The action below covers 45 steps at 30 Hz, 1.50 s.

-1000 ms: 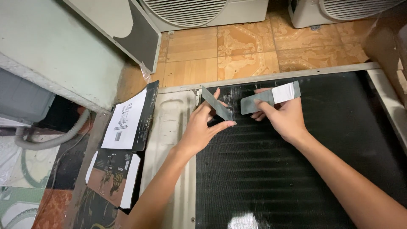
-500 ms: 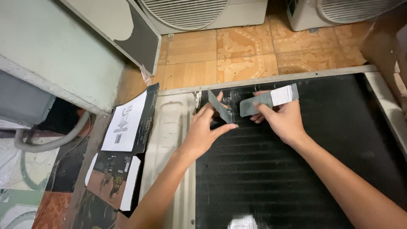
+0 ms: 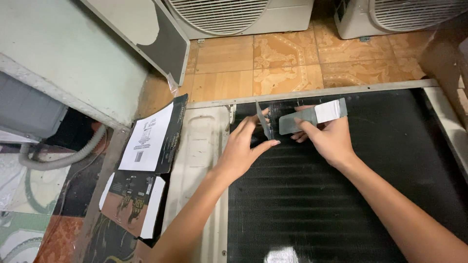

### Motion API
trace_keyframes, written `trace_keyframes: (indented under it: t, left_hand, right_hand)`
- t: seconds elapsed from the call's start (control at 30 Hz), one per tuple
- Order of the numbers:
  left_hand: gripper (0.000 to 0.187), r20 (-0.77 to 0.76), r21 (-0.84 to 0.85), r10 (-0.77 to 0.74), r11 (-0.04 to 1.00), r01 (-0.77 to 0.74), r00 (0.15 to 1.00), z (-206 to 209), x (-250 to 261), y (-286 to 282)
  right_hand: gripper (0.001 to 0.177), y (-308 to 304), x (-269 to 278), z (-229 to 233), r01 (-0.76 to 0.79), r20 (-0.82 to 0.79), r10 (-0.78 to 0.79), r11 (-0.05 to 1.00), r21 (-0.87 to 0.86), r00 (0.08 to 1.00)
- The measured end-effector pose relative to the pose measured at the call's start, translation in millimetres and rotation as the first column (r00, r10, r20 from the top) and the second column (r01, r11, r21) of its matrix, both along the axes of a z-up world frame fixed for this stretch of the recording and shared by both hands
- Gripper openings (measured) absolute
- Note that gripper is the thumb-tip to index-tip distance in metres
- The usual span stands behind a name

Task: Applying adhesive strips to the heat exchanger fins of an air conditioning unit

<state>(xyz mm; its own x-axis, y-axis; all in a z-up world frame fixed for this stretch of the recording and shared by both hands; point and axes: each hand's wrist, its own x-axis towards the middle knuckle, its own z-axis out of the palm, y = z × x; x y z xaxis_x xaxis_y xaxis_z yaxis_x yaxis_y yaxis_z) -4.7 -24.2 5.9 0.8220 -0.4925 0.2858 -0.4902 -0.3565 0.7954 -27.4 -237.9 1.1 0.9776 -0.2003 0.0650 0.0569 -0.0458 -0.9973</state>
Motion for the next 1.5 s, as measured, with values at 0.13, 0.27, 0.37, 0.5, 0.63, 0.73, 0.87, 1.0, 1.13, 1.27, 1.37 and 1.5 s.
trace_keyframes:
  t: [0.13,0.27,0.37,0.5,0.63,0.73,0.87,1.0,1.13,1.27,1.37,1.5]
  left_hand:
    - [0.079,-0.027,-0.004,-0.035,0.999,0.035,0.999,-2.2,3.5,6.4]
    - [0.08,-0.036,-0.004,-0.06,0.998,0.06,0.998,-4.9,3.8,9.1]
    - [0.079,-0.05,0.004,-0.07,0.998,0.07,0.996,-1.0,2.7,11.3]
    - [0.077,-0.043,0.049,-0.05,0.997,0.052,0.998,3.9,1.3,11.6]
    - [0.071,-0.028,0.071,-0.044,0.996,0.046,0.999,9.1,-0.6,9.6]
    - [0.07,-0.001,0.085,-0.047,0.995,0.047,0.999,9.1,0.2,8.6]
    - [0.069,-0.006,0.096,-0.043,0.994,0.043,0.999,5.9,2.9,8.5]
    - [0.065,-0.088,0.062,-0.039,0.997,0.045,0.995,15.3,0.5,8.6]
    - [0.066,-0.069,0.057,-0.046,0.997,0.05,0.997,11.6,2.2,8.1]
    - [0.064,-0.086,0.059,-0.038,0.997,0.043,0.996,11.6,1.5,7.8]
    - [0.061,-0.082,0.038,-0.046,0.998,0.049,0.996,15.1,3.4,7.1]
    - [0.061,-0.11,-0.006,-0.051,0.999,0.051,0.993,10.3,4.3,6.7]
  right_hand:
    - [0.019,11.4,-3.4,8.6,-0.013,-0.029,0.014,0.999,0.043,0.999]
    - [0.034,19.4,-5.8,0.5,0.011,-0.001,-0.011,0.997,-0.082,1.0]
    - [0.032,21.0,-3.9,-3.2,0.001,-0.019,-0.003,0.994,-0.113,1.0]
    - [0.033,23.3,-3.8,-0.1,0.0,-0.044,-0.006,0.991,-0.136,0.999]
    - [0.026,27.7,-6.7,12.1,-0.017,-0.067,0.005,0.985,-0.172,0.998]
    - [0.034,30.3,-6.2,15.7,-0.005,-0.057,-0.009,0.971,-0.239,0.998]
    - [0.031,32.8,-7.4,21.8,-0.008,-0.058,-0.011,0.946,-0.325,0.998]
    - [0.027,40.7,-8.4,36.0,-0.01,-0.126,-0.037,0.935,-0.354,0.991]
    - [0.023,40.4,-7.5,39.7,-0.009,-0.186,-0.06,0.936,-0.351,0.981]
    - [0.023,38.5,-9.7,37.8,-0.016,-0.209,-0.042,0.962,-0.271,0.977]
    - [0.027,28.8,-1.9,24.2,-0.027,-0.209,-0.001,0.991,-0.131,0.978]
    - [0.026,18.5,6.4,5.8,-0.063,-0.216,0.096,0.986,0.158,0.972]
